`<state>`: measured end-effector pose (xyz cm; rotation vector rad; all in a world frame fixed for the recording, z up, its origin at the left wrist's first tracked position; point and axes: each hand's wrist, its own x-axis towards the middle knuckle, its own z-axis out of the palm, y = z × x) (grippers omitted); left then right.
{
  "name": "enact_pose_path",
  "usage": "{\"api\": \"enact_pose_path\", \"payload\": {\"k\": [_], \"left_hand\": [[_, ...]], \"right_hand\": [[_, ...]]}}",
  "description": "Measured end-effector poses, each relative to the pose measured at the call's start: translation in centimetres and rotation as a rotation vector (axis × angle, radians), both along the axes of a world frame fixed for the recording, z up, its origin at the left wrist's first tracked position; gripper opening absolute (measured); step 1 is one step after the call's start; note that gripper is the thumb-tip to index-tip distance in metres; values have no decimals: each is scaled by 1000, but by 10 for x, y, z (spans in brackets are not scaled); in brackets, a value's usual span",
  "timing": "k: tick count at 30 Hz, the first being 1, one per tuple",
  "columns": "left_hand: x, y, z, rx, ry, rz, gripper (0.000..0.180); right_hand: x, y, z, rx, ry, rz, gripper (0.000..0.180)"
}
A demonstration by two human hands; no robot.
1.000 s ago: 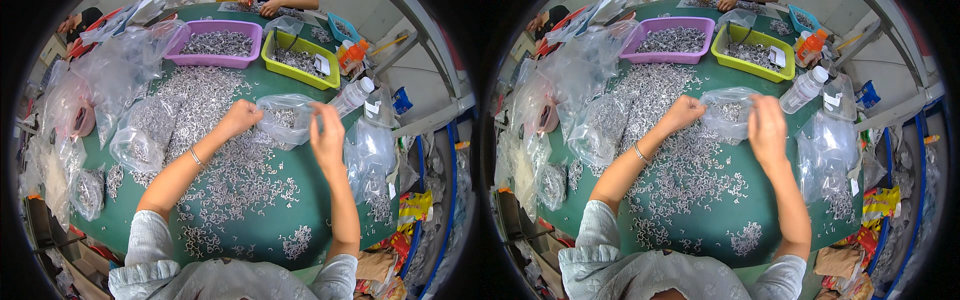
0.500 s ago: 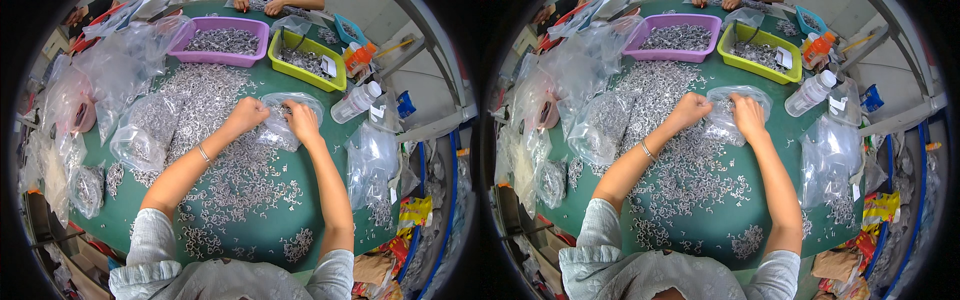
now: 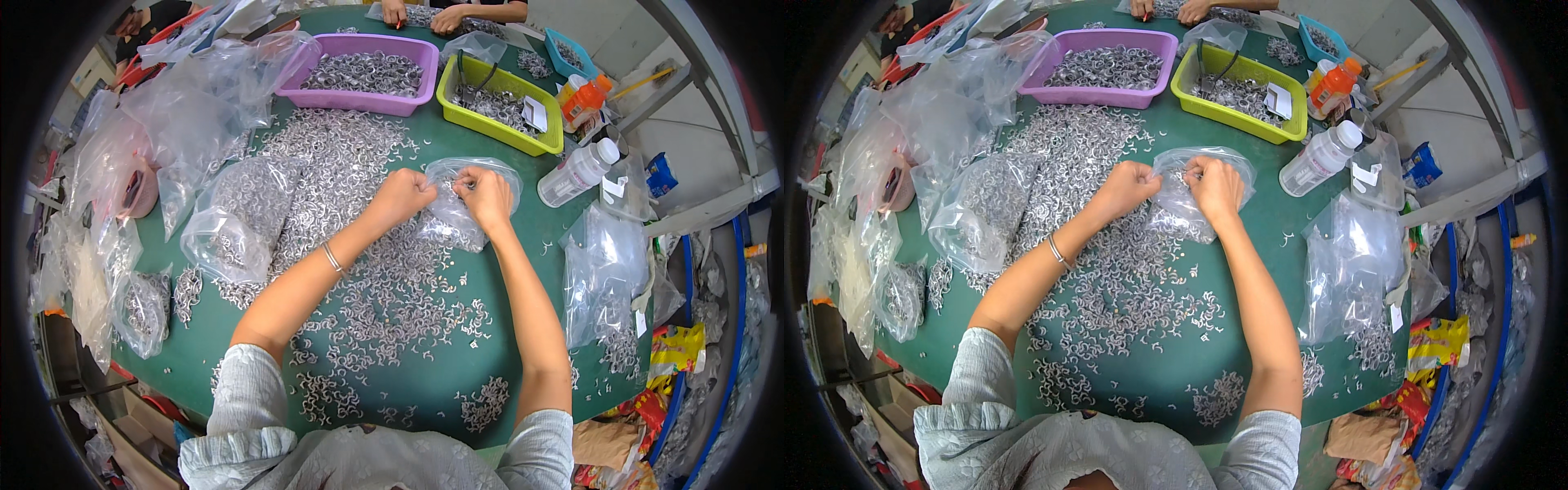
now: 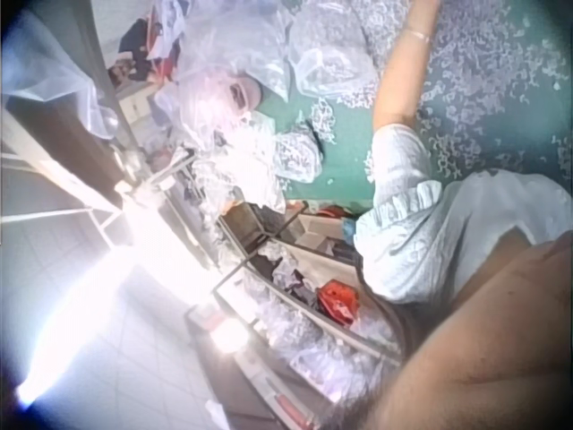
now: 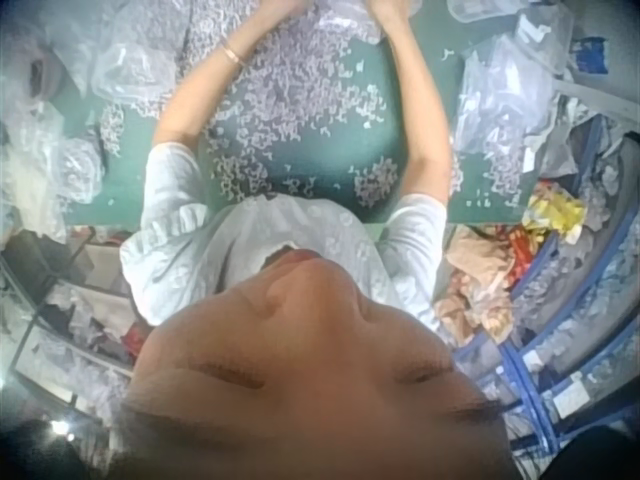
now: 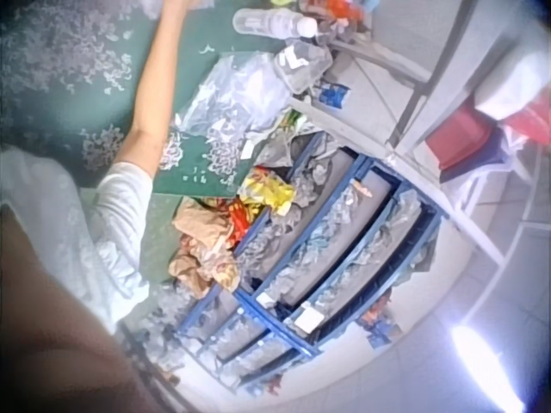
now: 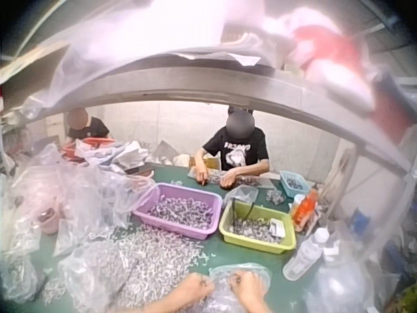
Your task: The person sorts small crescent-shaped metal clips from a large pile on a green table into plastic bags by hand, occasionally moving bags and trays aside.
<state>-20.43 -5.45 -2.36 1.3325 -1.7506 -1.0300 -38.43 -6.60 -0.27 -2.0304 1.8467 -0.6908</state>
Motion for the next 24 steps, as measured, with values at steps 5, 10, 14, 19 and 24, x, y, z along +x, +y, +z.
{"api": "enact_pose_path", "payload": {"k": [5,10,14,19,24], "left_hand": [[0,1,1,-4,-20,-1,30],[0,1,-2,-2,-6,2,29],[1,1,-5,3,20,-9,27],[0,2,-5,34,22,-6,26],[0,2,-6,27,16,-2,26]], "right_hand": [[-1,0,-6,-14,-31,-23,16],[1,1,-5,-21,-19,-37,18],[3,0,-4,-9,-20,-32,19],[2,-1,-7,-38,-29,-14,21],[5,2,-2,-4,-34,-29,22]]}}
